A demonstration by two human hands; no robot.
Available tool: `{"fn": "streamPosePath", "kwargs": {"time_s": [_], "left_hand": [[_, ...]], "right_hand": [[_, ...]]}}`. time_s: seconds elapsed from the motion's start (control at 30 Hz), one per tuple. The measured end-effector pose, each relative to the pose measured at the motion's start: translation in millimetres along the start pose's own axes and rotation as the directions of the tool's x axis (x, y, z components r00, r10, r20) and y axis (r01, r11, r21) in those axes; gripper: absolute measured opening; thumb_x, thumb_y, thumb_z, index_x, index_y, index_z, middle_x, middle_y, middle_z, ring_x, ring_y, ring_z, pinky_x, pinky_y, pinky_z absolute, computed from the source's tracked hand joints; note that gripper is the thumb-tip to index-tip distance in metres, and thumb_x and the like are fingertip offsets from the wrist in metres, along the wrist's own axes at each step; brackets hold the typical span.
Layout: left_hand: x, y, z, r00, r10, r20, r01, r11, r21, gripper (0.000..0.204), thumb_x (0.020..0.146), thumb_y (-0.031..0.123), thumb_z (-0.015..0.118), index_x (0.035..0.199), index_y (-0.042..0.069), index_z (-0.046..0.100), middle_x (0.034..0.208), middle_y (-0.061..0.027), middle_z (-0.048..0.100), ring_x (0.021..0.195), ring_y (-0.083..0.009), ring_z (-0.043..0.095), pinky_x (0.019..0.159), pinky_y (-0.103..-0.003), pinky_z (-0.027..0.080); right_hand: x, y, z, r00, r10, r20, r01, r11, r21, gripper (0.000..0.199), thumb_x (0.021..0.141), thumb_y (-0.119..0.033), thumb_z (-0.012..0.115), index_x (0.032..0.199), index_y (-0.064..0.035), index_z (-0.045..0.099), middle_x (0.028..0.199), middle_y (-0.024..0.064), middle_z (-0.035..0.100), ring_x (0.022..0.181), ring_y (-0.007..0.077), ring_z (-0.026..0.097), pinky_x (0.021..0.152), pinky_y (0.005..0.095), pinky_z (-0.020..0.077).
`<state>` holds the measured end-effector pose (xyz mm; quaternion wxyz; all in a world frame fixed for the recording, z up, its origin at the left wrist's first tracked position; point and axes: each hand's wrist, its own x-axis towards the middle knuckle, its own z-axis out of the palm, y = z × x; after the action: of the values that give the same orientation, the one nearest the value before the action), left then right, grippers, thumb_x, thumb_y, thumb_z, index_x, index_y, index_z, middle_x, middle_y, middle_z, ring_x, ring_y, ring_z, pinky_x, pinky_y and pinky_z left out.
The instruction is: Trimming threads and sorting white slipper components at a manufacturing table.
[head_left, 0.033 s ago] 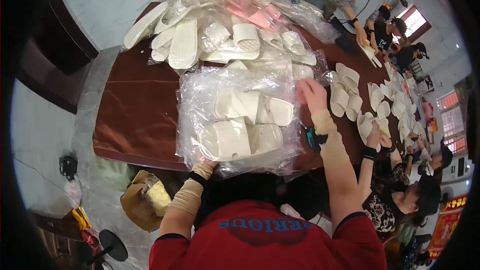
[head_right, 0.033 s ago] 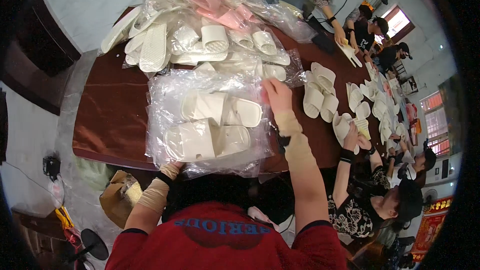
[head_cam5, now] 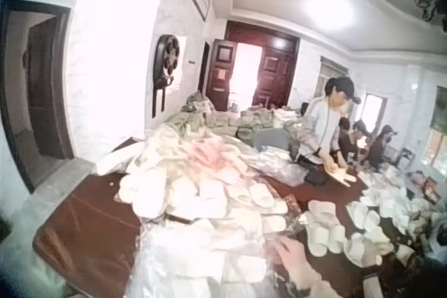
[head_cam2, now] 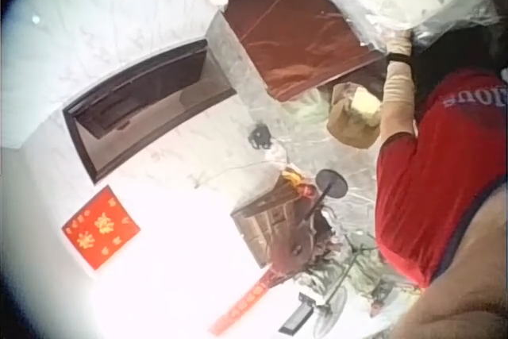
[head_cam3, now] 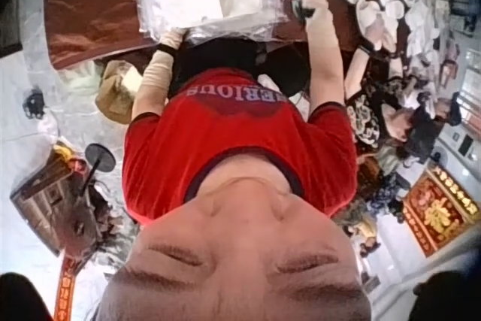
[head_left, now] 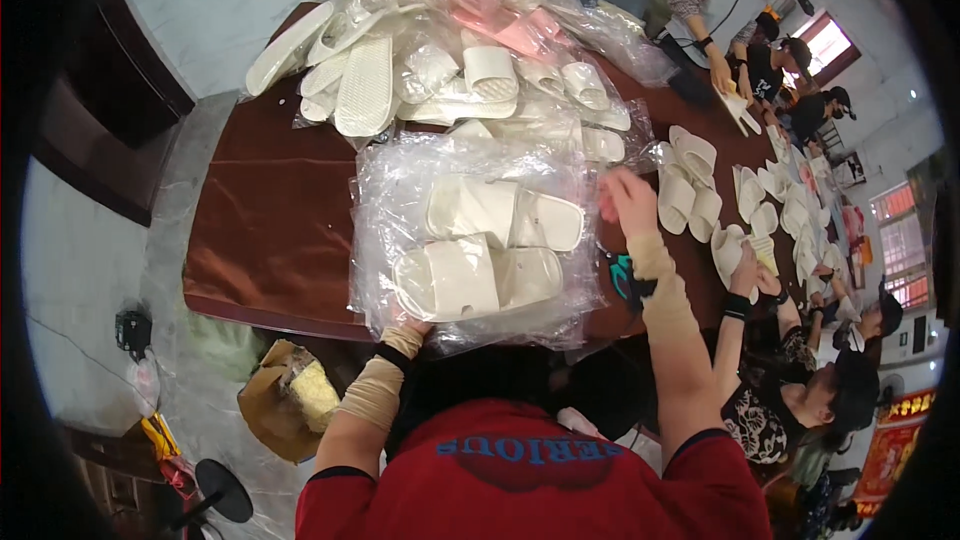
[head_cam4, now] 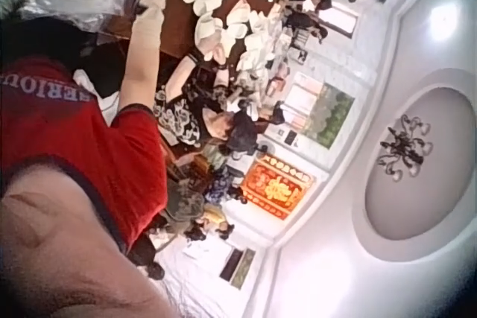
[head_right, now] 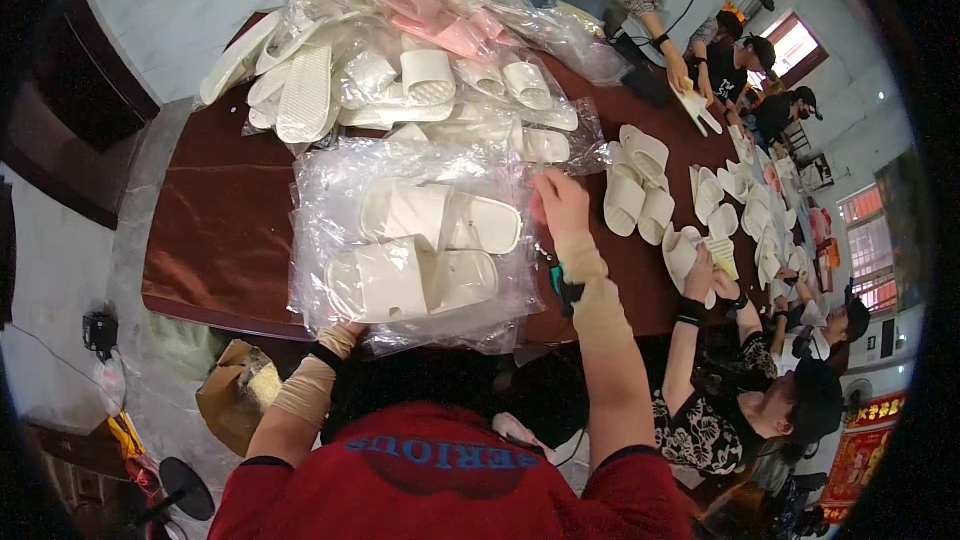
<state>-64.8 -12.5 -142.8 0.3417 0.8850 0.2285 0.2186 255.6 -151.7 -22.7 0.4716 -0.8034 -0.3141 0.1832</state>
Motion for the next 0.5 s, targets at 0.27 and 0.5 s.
{"fn": "streamPosePath", "kwargs": {"time_s": [0.27, 0.5], "left_hand": [[7, -6, 8, 0.999, 0.029, 0.013, -0.030, 0.999, 0.037, 0.053, 0.079, 0.033, 0.062, 0.125, 0.009, 0.054, 0.134, -0.0106, 0.050, 0.129, -0.0247, 0.041, 0.112, -0.045, 0.023], [4, -13, 12, 0.999, 0.042, 0.018, -0.044, 0.993, 0.107, 0.054, 0.079, 0.034, 0.062, 0.125, 0.008, 0.054, 0.134, -0.0105, 0.050, 0.129, -0.0246, 0.041, 0.112, -0.045, 0.023]], "right_hand": [[-49, 86, 32, 0.988, -0.004, 0.152, 0.033, 0.982, -0.186, 0.015, 0.083, -0.018, 0.063, 0.087, -0.0034, 0.066, 0.073, 0.0104, 0.067, 0.062, 0.0201, 0.065, 0.060, 0.0308, 0.0507], [-82, 32, 68, 0.933, -0.299, 0.201, 0.360, 0.742, -0.566, 0.033, 0.080, -0.042, 0.066, 0.091, -0.0115, 0.059, 0.090, 0.0078, 0.057, 0.087, 0.0291, 0.058, 0.071, 0.0409, 0.0490]]}}
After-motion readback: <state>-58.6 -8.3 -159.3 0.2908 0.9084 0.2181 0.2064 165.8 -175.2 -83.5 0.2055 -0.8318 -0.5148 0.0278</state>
